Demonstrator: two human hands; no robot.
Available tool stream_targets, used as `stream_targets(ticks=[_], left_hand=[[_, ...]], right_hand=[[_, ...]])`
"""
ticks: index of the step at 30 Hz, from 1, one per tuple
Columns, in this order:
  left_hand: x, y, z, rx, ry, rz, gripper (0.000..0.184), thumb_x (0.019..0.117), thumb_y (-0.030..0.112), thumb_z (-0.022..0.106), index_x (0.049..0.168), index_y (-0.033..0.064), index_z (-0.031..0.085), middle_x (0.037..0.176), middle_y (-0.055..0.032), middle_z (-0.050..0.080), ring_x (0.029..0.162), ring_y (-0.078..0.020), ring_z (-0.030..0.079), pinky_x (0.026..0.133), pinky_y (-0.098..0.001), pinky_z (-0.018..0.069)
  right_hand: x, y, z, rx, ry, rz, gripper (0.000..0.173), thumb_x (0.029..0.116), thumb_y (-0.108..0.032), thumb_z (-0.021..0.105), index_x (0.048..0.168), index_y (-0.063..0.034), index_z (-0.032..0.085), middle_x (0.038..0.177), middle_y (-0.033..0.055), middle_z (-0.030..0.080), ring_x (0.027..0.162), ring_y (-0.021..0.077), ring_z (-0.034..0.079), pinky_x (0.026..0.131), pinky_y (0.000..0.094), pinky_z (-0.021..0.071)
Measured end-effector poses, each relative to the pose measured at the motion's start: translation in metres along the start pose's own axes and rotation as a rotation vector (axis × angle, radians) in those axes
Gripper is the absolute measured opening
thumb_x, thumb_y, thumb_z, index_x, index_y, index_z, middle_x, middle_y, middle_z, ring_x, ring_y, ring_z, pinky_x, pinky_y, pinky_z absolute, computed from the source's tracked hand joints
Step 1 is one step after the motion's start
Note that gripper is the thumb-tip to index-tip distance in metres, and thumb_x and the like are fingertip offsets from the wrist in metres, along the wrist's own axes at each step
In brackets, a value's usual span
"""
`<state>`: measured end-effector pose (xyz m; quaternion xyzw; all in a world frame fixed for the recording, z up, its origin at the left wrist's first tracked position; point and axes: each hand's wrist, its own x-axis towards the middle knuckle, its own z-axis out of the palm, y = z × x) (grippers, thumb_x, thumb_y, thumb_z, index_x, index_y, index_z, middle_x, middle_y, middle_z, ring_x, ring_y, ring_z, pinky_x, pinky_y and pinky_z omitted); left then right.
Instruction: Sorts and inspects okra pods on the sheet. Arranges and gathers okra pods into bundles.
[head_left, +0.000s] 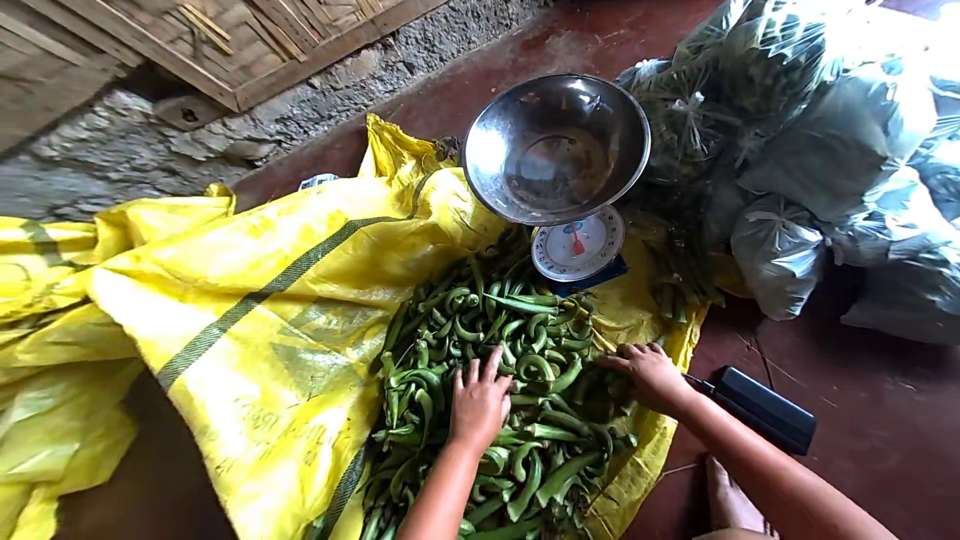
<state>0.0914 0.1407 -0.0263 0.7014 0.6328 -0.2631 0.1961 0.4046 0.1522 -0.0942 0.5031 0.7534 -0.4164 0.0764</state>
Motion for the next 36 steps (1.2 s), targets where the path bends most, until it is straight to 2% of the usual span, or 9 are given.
stream_targets(ticks=[4, 12, 17, 21, 23, 25, 28, 32, 36], left_hand=[[0.003, -0.024, -0.012, -0.081, 0.044, -0.126, 0.047, 0.0988, 0.027, 0.062, 0.146, 0.0297, 0.058, 0.150, -0.0125, 0.056, 0.143, -0.0357, 0.047, 0.118, -0.0615, 0.0304], [0.002, -0.066, -0.037, -0.558, 0.203, -0.410, 0.049, 0.1033, 0.019, 0.060, 0.150, 0.0065, 0.049, 0.140, -0.0235, 0.060, 0.123, -0.0398, 0.063, 0.105, -0.0569, 0.0491], [-0.012, -0.050, -0.043, -0.443, 0.466, -0.219, 0.039, 0.1016, 0.009, 0.057, 0.139, -0.0014, 0.059, 0.144, -0.0266, 0.055, 0.135, -0.0440, 0.052, 0.113, -0.0575, 0.0423], [-0.021, -0.011, -0.024, -0.189, 0.364, 0.107, 0.029, 0.1002, 0.003, 0.052, 0.119, 0.0030, 0.074, 0.125, -0.0168, 0.071, 0.128, -0.0371, 0.061, 0.109, -0.0553, 0.0458], [-0.021, 0.008, 0.002, -0.001, 0.236, 0.230, 0.029, 0.0972, -0.001, 0.055, 0.119, 0.0061, 0.073, 0.126, -0.0122, 0.070, 0.130, -0.0324, 0.059, 0.113, -0.0539, 0.0423], [-0.018, 0.022, 0.019, 0.136, 0.024, 0.206, 0.043, 0.0985, -0.006, 0.050, 0.139, 0.0045, 0.060, 0.146, -0.0173, 0.057, 0.145, -0.0357, 0.044, 0.122, -0.0597, 0.0268], [-0.013, 0.020, 0.028, 0.235, 0.046, 0.170, 0.042, 0.0974, -0.006, 0.054, 0.136, 0.0064, 0.061, 0.129, -0.0192, 0.065, 0.133, -0.0382, 0.056, 0.118, -0.0622, 0.0309], [-0.009, 0.008, -0.016, -0.139, 0.026, 0.008, 0.032, 0.1014, 0.015, 0.057, 0.131, 0.0105, 0.068, 0.135, -0.0174, 0.063, 0.135, -0.0352, 0.053, 0.121, -0.0568, 0.0279], [-0.026, 0.001, -0.042, -1.114, 0.293, 0.000, 0.033, 0.0989, 0.007, 0.060, 0.129, -0.0063, 0.055, 0.122, -0.0155, 0.065, 0.111, -0.0190, 0.066, 0.097, -0.0338, 0.0551]], right_hand=[[-0.002, 0.003, -0.023, 0.059, 0.011, 0.014, 0.067, 0.0881, -0.005, 0.068, 0.148, -0.0309, 0.055, 0.137, 0.0176, 0.062, 0.127, 0.0406, 0.056, 0.109, 0.0654, 0.0352], [-0.004, -0.022, -0.073, 0.262, 0.130, -0.087, 0.067, 0.0875, -0.003, 0.067, 0.150, -0.0223, 0.053, 0.134, 0.0189, 0.063, 0.121, 0.0390, 0.062, 0.104, 0.0622, 0.0439], [0.009, -0.054, -0.068, 0.227, 0.475, -0.228, 0.071, 0.0902, -0.029, 0.076, 0.154, -0.0150, 0.048, 0.157, 0.0253, 0.041, 0.149, 0.0466, 0.031, 0.121, 0.0647, 0.0235], [-0.010, -0.083, -0.030, 0.138, -0.037, -0.092, 0.036, 0.1063, -0.032, 0.049, 0.119, -0.0055, 0.070, 0.112, 0.0222, 0.071, 0.111, 0.0423, 0.066, 0.094, 0.0635, 0.0502], [-0.007, -0.087, 0.010, 0.103, -0.309, 0.008, 0.036, 0.1079, -0.028, 0.045, 0.122, -0.0032, 0.067, 0.116, 0.0271, 0.069, 0.110, 0.0487, 0.065, 0.089, 0.0703, 0.0499], [-0.002, -0.084, 0.044, 0.122, -0.345, 0.059, 0.037, 0.1078, -0.028, 0.046, 0.130, -0.0029, 0.062, 0.125, 0.0270, 0.065, 0.117, 0.0479, 0.062, 0.093, 0.0683, 0.0494], [0.007, -0.072, 0.060, 0.339, -0.292, 0.071, 0.043, 0.1027, -0.028, 0.056, 0.139, -0.0054, 0.054, 0.122, 0.0233, 0.066, 0.114, 0.0421, 0.065, 0.095, 0.0635, 0.0497], [0.020, -0.063, 0.058, 0.582, -0.319, 0.085, 0.052, 0.0983, -0.020, 0.065, 0.145, -0.0024, 0.049, 0.122, 0.0230, 0.068, 0.112, 0.0378, 0.066, 0.100, 0.0574, 0.0493], [0.022, -0.067, 0.056, 0.636, -0.401, 0.101, 0.052, 0.0970, -0.015, 0.065, 0.144, 0.0024, 0.049, 0.129, 0.0271, 0.064, 0.118, 0.0402, 0.064, 0.104, 0.0579, 0.0472]])
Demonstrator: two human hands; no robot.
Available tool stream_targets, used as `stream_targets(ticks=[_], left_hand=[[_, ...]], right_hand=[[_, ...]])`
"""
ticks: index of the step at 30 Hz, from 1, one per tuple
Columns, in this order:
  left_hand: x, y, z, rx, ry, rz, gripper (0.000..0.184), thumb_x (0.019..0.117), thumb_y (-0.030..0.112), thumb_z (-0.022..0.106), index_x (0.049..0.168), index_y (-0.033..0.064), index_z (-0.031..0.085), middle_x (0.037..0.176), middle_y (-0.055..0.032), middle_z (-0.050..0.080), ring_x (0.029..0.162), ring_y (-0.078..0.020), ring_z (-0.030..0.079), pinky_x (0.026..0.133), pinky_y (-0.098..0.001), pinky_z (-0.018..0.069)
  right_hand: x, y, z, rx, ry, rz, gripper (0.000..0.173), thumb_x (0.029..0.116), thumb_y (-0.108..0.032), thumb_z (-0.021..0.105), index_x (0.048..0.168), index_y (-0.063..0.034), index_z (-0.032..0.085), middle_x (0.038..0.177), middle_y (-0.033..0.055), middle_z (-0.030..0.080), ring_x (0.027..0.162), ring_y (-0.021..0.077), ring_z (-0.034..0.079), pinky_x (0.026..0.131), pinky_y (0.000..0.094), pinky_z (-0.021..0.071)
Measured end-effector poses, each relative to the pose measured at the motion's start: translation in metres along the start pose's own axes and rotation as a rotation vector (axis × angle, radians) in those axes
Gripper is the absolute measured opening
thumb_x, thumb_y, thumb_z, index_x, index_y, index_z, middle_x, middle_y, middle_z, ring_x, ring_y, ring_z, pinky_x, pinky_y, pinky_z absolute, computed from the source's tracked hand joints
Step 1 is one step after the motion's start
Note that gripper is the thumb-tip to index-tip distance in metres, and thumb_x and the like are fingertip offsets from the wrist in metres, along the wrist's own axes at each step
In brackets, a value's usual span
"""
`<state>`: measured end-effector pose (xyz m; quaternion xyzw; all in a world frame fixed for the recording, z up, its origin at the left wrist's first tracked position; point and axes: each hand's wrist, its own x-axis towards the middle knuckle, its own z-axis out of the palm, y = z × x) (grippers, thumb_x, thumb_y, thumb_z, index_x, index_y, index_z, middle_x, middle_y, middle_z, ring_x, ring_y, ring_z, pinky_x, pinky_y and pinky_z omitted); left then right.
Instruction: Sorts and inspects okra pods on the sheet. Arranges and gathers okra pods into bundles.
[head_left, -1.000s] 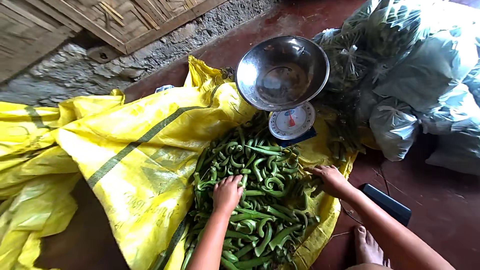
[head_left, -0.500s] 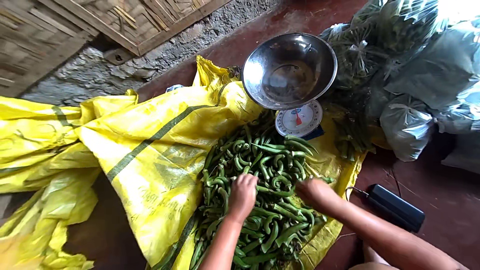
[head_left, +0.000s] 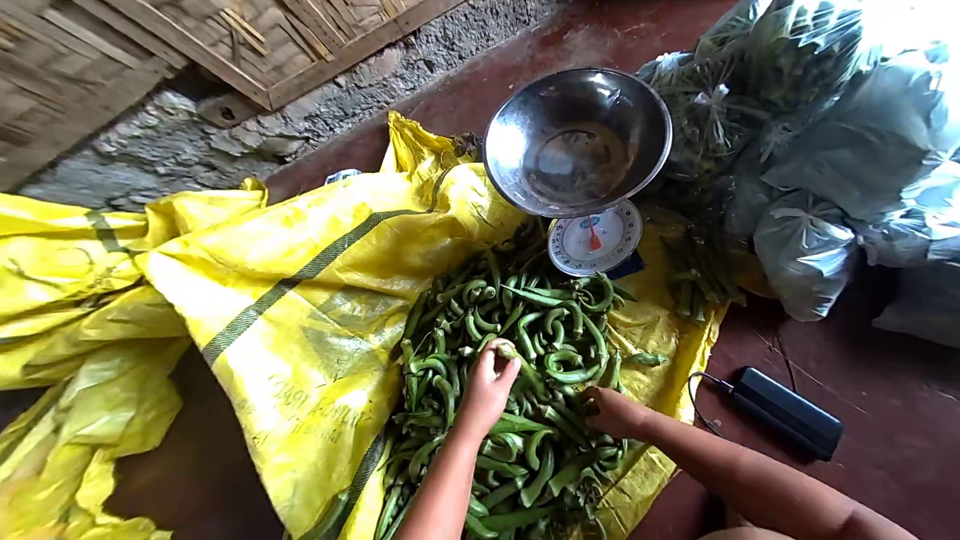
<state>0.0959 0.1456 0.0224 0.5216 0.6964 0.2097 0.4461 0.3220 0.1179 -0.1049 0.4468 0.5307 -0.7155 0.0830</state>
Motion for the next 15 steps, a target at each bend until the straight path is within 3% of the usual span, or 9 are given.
stream_targets(ticks=[2, 4, 5, 8, 10, 12, 13, 15], left_hand=[[-0.008, 0.010, 0.000, -0.502, 0.009, -0.137, 0.029, 0.1028, 0.001, 0.052, 0.132, -0.0033, 0.048, 0.112, -0.0131, 0.065, 0.096, -0.0205, 0.070, 0.083, -0.0386, 0.0611], [-0.014, 0.011, 0.000, -0.691, -0.030, -0.221, 0.026, 0.1048, 0.002, 0.047, 0.130, 0.0002, 0.048, 0.106, -0.0123, 0.067, 0.089, -0.0227, 0.070, 0.080, -0.0422, 0.0616], [-0.016, 0.009, 0.001, -0.704, -0.051, -0.245, 0.025, 0.1047, 0.002, 0.047, 0.130, 0.0003, 0.047, 0.103, -0.0120, 0.067, 0.086, -0.0224, 0.071, 0.078, -0.0411, 0.0619], [-0.021, 0.006, 0.005, -0.648, -0.099, -0.301, 0.028, 0.1027, -0.001, 0.052, 0.130, 0.0002, 0.044, 0.098, -0.0118, 0.067, 0.077, -0.0205, 0.071, 0.072, -0.0367, 0.0628], [-0.021, 0.007, 0.009, -0.602, -0.096, -0.338, 0.029, 0.1013, 0.000, 0.056, 0.129, 0.0005, 0.045, 0.095, -0.0110, 0.067, 0.075, -0.0189, 0.071, 0.071, -0.0348, 0.0619], [-0.021, 0.009, 0.013, -0.557, -0.095, -0.363, 0.031, 0.0995, 0.001, 0.061, 0.127, 0.0007, 0.047, 0.104, -0.0091, 0.065, 0.090, -0.0162, 0.067, 0.082, -0.0332, 0.0582], [-0.021, 0.009, 0.015, -0.546, -0.101, -0.372, 0.037, 0.0985, 0.001, 0.063, 0.132, -0.0010, 0.048, 0.112, -0.0102, 0.064, 0.098, -0.0161, 0.065, 0.086, -0.0330, 0.0563], [-0.019, 0.005, 0.020, -0.604, -0.140, -0.390, 0.042, 0.0993, 0.002, 0.061, 0.138, -0.0004, 0.046, 0.125, -0.0129, 0.061, 0.105, -0.0191, 0.065, 0.088, -0.0349, 0.0564]], right_hand=[[-0.005, 0.000, -0.001, 0.119, -0.071, 0.003, 0.047, 0.0988, -0.015, 0.062, 0.141, 0.0037, 0.052, 0.119, 0.0248, 0.066, 0.102, 0.0336, 0.066, 0.093, 0.0515, 0.0515], [-0.013, 0.003, -0.003, 0.365, -0.181, 0.000, 0.035, 0.1023, -0.015, 0.056, 0.134, -0.0007, 0.055, 0.092, 0.0059, 0.059, 0.073, 0.0133, 0.056, 0.073, 0.0337, 0.0512], [-0.017, 0.005, -0.004, 0.517, -0.254, 0.001, 0.027, 0.1037, -0.014, 0.052, 0.129, -0.0039, 0.055, 0.084, -0.0012, 0.057, 0.068, 0.0085, 0.056, 0.070, 0.0294, 0.0528], [-0.030, 0.005, -0.001, 0.763, -0.363, -0.020, 0.013, 0.1068, -0.013, 0.046, 0.113, -0.0105, 0.057, 0.080, -0.0066, 0.058, 0.068, 0.0063, 0.058, 0.072, 0.0275, 0.0550], [-0.039, -0.001, 0.004, 0.849, -0.348, -0.058, 0.015, 0.1073, -0.013, 0.044, 0.103, -0.0141, 0.058, 0.080, -0.0072, 0.060, 0.069, 0.0063, 0.060, 0.074, 0.0280, 0.0559], [-0.044, -0.007, 0.007, 0.943, -0.343, -0.100, 0.020, 0.1056, -0.009, 0.041, 0.100, -0.0147, 0.059, 0.081, -0.0061, 0.062, 0.071, 0.0075, 0.061, 0.075, 0.0295, 0.0567], [-0.046, -0.011, 0.009, 0.986, -0.349, -0.117, 0.023, 0.1049, -0.007, 0.038, 0.099, -0.0149, 0.059, 0.083, -0.0052, 0.063, 0.073, 0.0086, 0.062, 0.076, 0.0311, 0.0573], [-0.049, -0.018, 0.012, 1.060, -0.365, -0.131, 0.027, 0.1056, -0.006, 0.034, 0.101, -0.0140, 0.059, 0.090, -0.0017, 0.067, 0.081, 0.0134, 0.068, 0.080, 0.0365, 0.0596]])
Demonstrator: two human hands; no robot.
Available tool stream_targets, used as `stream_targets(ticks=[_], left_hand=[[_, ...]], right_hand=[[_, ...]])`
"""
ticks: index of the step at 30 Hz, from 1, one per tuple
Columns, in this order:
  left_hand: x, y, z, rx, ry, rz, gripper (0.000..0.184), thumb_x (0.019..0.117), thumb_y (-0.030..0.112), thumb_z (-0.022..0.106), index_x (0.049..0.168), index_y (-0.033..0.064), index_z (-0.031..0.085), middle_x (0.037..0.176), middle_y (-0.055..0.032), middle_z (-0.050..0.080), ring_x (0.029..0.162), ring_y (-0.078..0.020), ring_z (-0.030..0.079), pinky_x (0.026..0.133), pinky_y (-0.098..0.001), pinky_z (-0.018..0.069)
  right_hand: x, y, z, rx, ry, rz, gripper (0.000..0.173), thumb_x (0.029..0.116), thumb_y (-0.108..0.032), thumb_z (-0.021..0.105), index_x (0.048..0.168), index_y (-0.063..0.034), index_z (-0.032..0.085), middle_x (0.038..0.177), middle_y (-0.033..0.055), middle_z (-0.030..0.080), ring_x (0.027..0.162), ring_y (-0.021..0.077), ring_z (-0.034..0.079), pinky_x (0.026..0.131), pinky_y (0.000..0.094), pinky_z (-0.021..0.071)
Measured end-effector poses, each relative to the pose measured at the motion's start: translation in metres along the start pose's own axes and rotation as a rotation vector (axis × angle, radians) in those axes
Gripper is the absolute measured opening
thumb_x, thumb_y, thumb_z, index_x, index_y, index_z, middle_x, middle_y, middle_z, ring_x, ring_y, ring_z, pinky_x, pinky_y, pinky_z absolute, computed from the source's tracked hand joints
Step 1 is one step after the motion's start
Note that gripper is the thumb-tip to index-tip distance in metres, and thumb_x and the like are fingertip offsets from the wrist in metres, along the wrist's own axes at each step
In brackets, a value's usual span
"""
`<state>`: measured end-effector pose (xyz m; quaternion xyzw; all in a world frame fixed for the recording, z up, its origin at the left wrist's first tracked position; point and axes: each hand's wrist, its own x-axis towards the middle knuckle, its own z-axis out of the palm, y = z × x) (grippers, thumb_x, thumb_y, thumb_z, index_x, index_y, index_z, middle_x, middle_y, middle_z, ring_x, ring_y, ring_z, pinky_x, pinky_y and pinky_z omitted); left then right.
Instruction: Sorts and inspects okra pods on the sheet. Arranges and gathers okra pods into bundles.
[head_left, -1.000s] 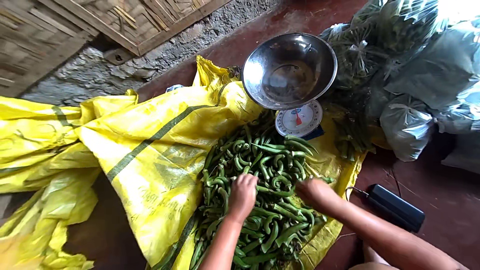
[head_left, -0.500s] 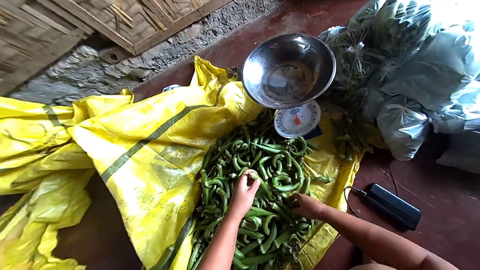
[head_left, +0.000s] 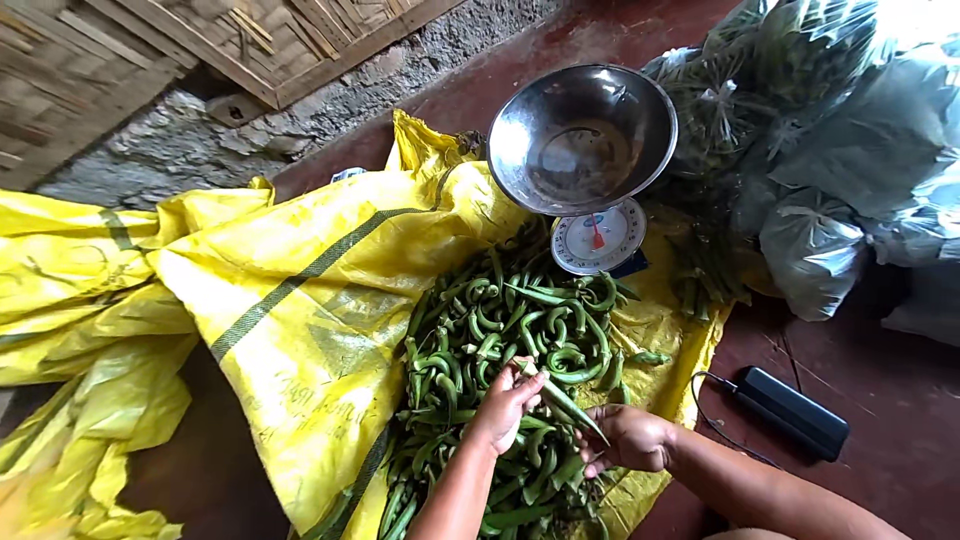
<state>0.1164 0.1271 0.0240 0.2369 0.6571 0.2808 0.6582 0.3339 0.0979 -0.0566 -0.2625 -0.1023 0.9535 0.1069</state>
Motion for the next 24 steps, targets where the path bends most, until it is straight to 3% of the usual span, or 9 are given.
stream_targets(ticks=[3, 6, 8, 12, 15, 17, 19, 22, 24], left_hand=[[0.007, -0.007, 0.004, -0.112, -0.088, 0.032, 0.028, 0.1015, -0.002, 0.054, 0.128, 0.0013, 0.045, 0.118, -0.0162, 0.068, 0.095, -0.0238, 0.072, 0.080, -0.0370, 0.0598], [0.009, -0.004, 0.005, -0.036, -0.073, 0.091, 0.024, 0.1008, -0.002, 0.056, 0.122, 0.0023, 0.046, 0.112, -0.0127, 0.068, 0.091, -0.0213, 0.071, 0.079, -0.0370, 0.0604], [0.009, -0.005, 0.001, 0.106, -0.059, 0.143, 0.027, 0.0992, 0.000, 0.059, 0.123, 0.0029, 0.047, 0.114, -0.0100, 0.067, 0.096, -0.0180, 0.069, 0.082, -0.0348, 0.0598], [0.009, -0.012, 0.004, 0.195, -0.113, 0.180, 0.031, 0.0983, 0.004, 0.059, 0.127, 0.0043, 0.048, 0.123, -0.0089, 0.066, 0.103, -0.0181, 0.069, 0.085, -0.0348, 0.0600], [0.010, -0.013, 0.007, 0.277, -0.128, 0.149, 0.052, 0.0995, 0.012, 0.059, 0.146, 0.0028, 0.037, 0.138, -0.0137, 0.058, 0.115, -0.0227, 0.067, 0.092, -0.0409, 0.0595], [0.014, -0.013, 0.003, 0.367, -0.131, 0.100, 0.061, 0.1004, 0.017, 0.059, 0.154, 0.0045, 0.033, 0.153, -0.0173, 0.048, 0.127, -0.0269, 0.061, 0.100, -0.0448, 0.0552], [0.018, -0.013, -0.001, 0.397, -0.095, 0.055, 0.052, 0.1027, 0.015, 0.058, 0.151, 0.0043, 0.040, 0.150, -0.0175, 0.051, 0.126, -0.0271, 0.062, 0.100, -0.0445, 0.0548], [0.022, -0.016, -0.010, 0.427, -0.056, 0.017, 0.040, 0.1052, 0.012, 0.053, 0.144, 0.0038, 0.047, 0.134, -0.0149, 0.062, 0.112, -0.0228, 0.067, 0.093, -0.0403, 0.0563], [0.022, -0.019, -0.014, 0.442, -0.037, -0.006, 0.037, 0.1062, 0.012, 0.051, 0.142, 0.0034, 0.049, 0.131, -0.0157, 0.063, 0.110, -0.0229, 0.067, 0.092, -0.0398, 0.0562]], right_hand=[[0.000, -0.001, 0.005, 0.031, -0.023, 0.022, 0.028, 0.1109, -0.015, 0.030, 0.107, -0.0112, 0.058, 0.095, 0.0036, 0.073, 0.085, 0.0186, 0.073, 0.080, 0.0382, 0.0618], [0.000, -0.001, 0.002, 0.065, -0.020, 0.016, 0.052, 0.1123, -0.036, 0.013, 0.113, -0.0094, 0.058, 0.085, 0.0029, 0.072, 0.075, 0.0157, 0.071, 0.074, 0.0353, 0.0611], [0.001, -0.003, -0.004, 0.071, -0.010, -0.014, 0.065, 0.1104, -0.050, 0.010, 0.113, -0.0082, 0.060, 0.081, 0.0013, 0.068, 0.071, 0.0139, 0.068, 0.076, 0.0356, 0.0608], [-0.005, -0.007, -0.013, -0.150, 0.079, -0.126, 0.036, 0.1120, -0.031, 0.031, 0.109, -0.0104, 0.060, 0.075, -0.0047, 0.061, 0.067, 0.0103, 0.061, 0.077, 0.0367, 0.0593], [-0.014, -0.020, -0.019, -0.277, 0.267, -0.309, 0.022, 0.1091, -0.021, 0.041, 0.101, -0.0099, 0.058, 0.074, -0.0066, 0.054, 0.066, 0.0080, 0.056, 0.073, 0.0339, 0.0568], [-0.026, -0.034, -0.033, -0.351, 0.464, -0.464, 0.025, 0.1083, -0.020, 0.043, 0.110, -0.0012, 0.059, 0.082, -0.0006, 0.057, 0.073, 0.0114, 0.061, 0.076, 0.0377, 0.0581], [-0.043, -0.053, -0.051, -0.405, 0.682, -0.608, 0.029, 0.1079, -0.020, 0.043, 0.114, 0.0050, 0.058, 0.085, 0.0040, 0.056, 0.074, 0.0137, 0.061, 0.077, 0.0397, 0.0585], [-0.068, -0.081, -0.082, -0.416, 0.936, -0.788, 0.031, 0.1089, -0.020, 0.041, 0.111, 0.0066, 0.058, 0.082, 0.0060, 0.056, 0.070, 0.0147, 0.060, 0.073, 0.0392, 0.0587], [-0.081, -0.098, -0.100, -0.564, 1.132, -0.789, 0.032, 0.1096, -0.022, 0.041, 0.112, 0.0042, 0.059, 0.082, 0.0081, 0.060, 0.071, 0.0155, 0.062, 0.072, 0.0364, 0.0579]])
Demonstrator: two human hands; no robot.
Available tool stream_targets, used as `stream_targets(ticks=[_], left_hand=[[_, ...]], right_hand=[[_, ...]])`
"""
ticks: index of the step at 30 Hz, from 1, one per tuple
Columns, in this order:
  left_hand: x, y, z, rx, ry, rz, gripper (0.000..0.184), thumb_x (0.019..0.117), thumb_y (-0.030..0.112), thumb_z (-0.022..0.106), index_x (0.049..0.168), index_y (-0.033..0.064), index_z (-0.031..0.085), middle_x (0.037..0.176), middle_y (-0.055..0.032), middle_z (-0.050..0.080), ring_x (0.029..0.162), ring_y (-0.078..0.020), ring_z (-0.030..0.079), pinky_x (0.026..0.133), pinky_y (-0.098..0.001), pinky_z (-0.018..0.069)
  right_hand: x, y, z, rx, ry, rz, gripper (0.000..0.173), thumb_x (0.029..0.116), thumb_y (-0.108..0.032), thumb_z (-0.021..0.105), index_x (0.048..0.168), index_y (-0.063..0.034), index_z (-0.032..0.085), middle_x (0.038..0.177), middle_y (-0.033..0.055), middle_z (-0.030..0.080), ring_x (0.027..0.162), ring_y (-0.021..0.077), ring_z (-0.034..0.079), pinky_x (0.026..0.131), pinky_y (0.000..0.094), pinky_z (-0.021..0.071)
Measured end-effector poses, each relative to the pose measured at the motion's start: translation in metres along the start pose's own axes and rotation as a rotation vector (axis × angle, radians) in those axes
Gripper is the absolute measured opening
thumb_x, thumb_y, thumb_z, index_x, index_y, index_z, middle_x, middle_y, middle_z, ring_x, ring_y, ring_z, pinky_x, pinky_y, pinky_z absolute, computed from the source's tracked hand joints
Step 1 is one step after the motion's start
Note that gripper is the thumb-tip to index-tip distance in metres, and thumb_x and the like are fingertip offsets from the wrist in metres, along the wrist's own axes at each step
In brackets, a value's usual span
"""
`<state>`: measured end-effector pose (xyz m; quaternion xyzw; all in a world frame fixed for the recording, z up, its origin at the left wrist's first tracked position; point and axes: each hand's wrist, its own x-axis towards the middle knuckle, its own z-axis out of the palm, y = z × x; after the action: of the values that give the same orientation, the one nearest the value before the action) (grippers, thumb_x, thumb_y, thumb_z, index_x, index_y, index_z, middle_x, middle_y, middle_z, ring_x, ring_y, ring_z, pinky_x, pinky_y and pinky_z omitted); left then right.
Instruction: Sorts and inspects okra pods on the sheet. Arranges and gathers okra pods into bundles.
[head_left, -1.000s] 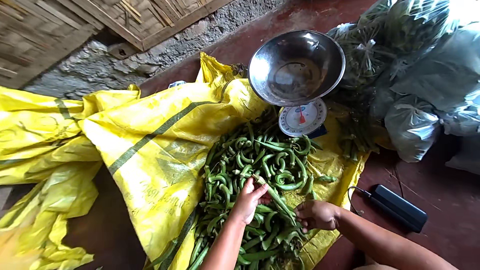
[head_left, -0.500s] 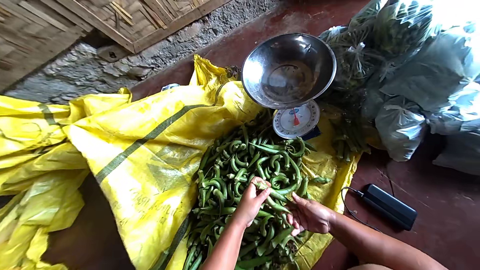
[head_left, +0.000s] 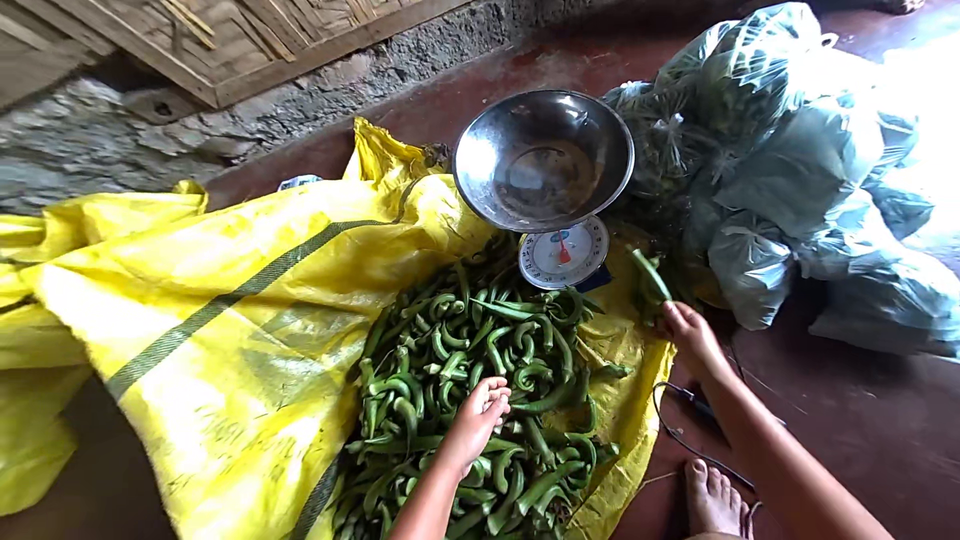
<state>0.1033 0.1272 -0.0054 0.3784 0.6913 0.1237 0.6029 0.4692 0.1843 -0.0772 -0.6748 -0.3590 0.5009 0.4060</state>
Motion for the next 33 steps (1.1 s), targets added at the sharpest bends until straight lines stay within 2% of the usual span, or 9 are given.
stream_targets(ticks=[2, 5, 8, 12, 14, 20, 25, 30, 33], left_hand=[[-0.001, -0.001, -0.001, 0.151, 0.015, 0.009, 0.038, 0.1064, 0.012, 0.051, 0.143, 0.0016, 0.049, 0.137, -0.0188, 0.060, 0.117, -0.0263, 0.065, 0.099, -0.0416, 0.0539], [-0.002, 0.004, 0.003, 0.829, 0.031, 0.117, 0.049, 0.1039, 0.017, 0.057, 0.151, 0.0062, 0.049, 0.154, -0.0178, 0.048, 0.143, -0.0327, 0.047, 0.117, -0.0472, 0.0403], [-0.001, -0.003, 0.016, 1.208, 0.038, 0.290, 0.053, 0.1007, 0.020, 0.062, 0.152, 0.0173, 0.051, 0.162, -0.0153, 0.040, 0.152, -0.0391, 0.032, 0.121, -0.0582, 0.0289], [0.011, -0.015, 0.035, 1.307, -0.146, 0.314, 0.042, 0.1058, 0.026, 0.055, 0.147, 0.0148, 0.057, 0.168, -0.0113, 0.029, 0.158, -0.0351, 0.018, 0.126, -0.0624, 0.0110], [0.021, -0.017, 0.029, 1.333, -0.127, 0.297, 0.031, 0.1067, 0.021, 0.052, 0.130, 0.0087, 0.068, 0.168, -0.0073, 0.031, 0.158, -0.0334, 0.018, 0.126, -0.0630, 0.0086], [0.032, -0.003, -0.029, 1.437, 0.072, 0.180, 0.034, 0.1017, -0.002, 0.044, 0.122, 0.0048, 0.070, 0.167, 0.0016, 0.033, 0.157, -0.0351, 0.020, 0.125, -0.0634, 0.0121], [0.016, -0.025, -0.018, 1.350, 0.235, 0.416, 0.027, 0.0999, 0.006, 0.056, 0.120, 0.0072, 0.073, 0.159, -0.0146, 0.046, 0.149, -0.0404, 0.038, 0.121, -0.0637, 0.0265], [0.000, -0.039, 0.036, 1.249, -0.243, 0.647, 0.031, 0.0996, 0.008, 0.060, 0.128, 0.0139, 0.072, 0.158, -0.0116, 0.048, 0.151, -0.0363, 0.035, 0.123, -0.0630, 0.0226], [0.005, -0.043, 0.044, 1.224, -0.339, 0.650, 0.023, 0.0994, 0.001, 0.057, 0.114, 0.0071, 0.074, 0.147, -0.0141, 0.057, 0.148, -0.0360, 0.041, 0.123, -0.0604, 0.0260]], right_hand=[[0.010, -0.009, -0.016, -0.439, 0.051, -0.048, 0.043, 0.1059, -0.028, 0.055, 0.136, 0.0025, 0.057, 0.124, 0.0226, 0.064, 0.113, 0.0326, 0.064, 0.099, 0.0503, 0.0514], [0.004, -0.020, -0.016, -0.797, 0.124, -0.270, 0.079, 0.0916, -0.038, 0.074, 0.153, 0.0019, 0.042, 0.158, 0.0357, 0.032, 0.146, 0.0549, 0.031, 0.117, 0.0700, 0.0240], [-0.019, -0.027, 0.010, -0.758, -0.053, -0.397, 0.065, 0.0950, -0.033, 0.070, 0.147, -0.0005, 0.051, 0.155, 0.0330, 0.039, 0.146, 0.0514, 0.033, 0.119, 0.0662, 0.0264], [-0.047, -0.013, 0.063, -0.830, -0.677, -0.234, 0.036, 0.1054, -0.030, 0.053, 0.130, -0.0074, 0.068, 0.131, 0.0196, 0.066, 0.126, 0.0384, 0.061, 0.106, 0.0597, 0.0460], [-0.058, 0.005, 0.086, -0.899, -0.853, -0.162, 0.037, 0.1043, -0.029, 0.056, 0.134, -0.0092, 0.065, 0.140, 0.0185, 0.060, 0.133, 0.0395, 0.054, 0.107, 0.0616, 0.0442], [-0.076, 0.038, 0.094, -0.988, -0.815, -0.258, 0.050, 0.1009, -0.025, 0.063, 0.148, -0.0120, 0.054, 0.158, 0.0213, 0.041, 0.147, 0.0435, 0.036, 0.118, 0.0614, 0.0300], [-0.096, 0.048, 0.090, -0.866, -0.874, -0.366, 0.039, 0.1003, -0.037, 0.062, 0.117, -0.0040, 0.073, 0.127, 0.0221, 0.066, 0.127, 0.0426, 0.057, 0.108, 0.0615, 0.0408], [-0.109, 0.055, 0.116, -0.940, -0.963, -0.335, 0.033, 0.1029, -0.027, 0.058, 0.120, -0.0013, 0.071, 0.126, 0.0217, 0.067, 0.127, 0.0416, 0.057, 0.109, 0.0618, 0.0395], [-0.099, 0.051, 0.114, -0.822, -0.943, -0.313, 0.031, 0.1043, -0.026, 0.055, 0.114, -0.0026, 0.074, 0.120, 0.0200, 0.070, 0.122, 0.0392, 0.061, 0.107, 0.0589, 0.0430]])
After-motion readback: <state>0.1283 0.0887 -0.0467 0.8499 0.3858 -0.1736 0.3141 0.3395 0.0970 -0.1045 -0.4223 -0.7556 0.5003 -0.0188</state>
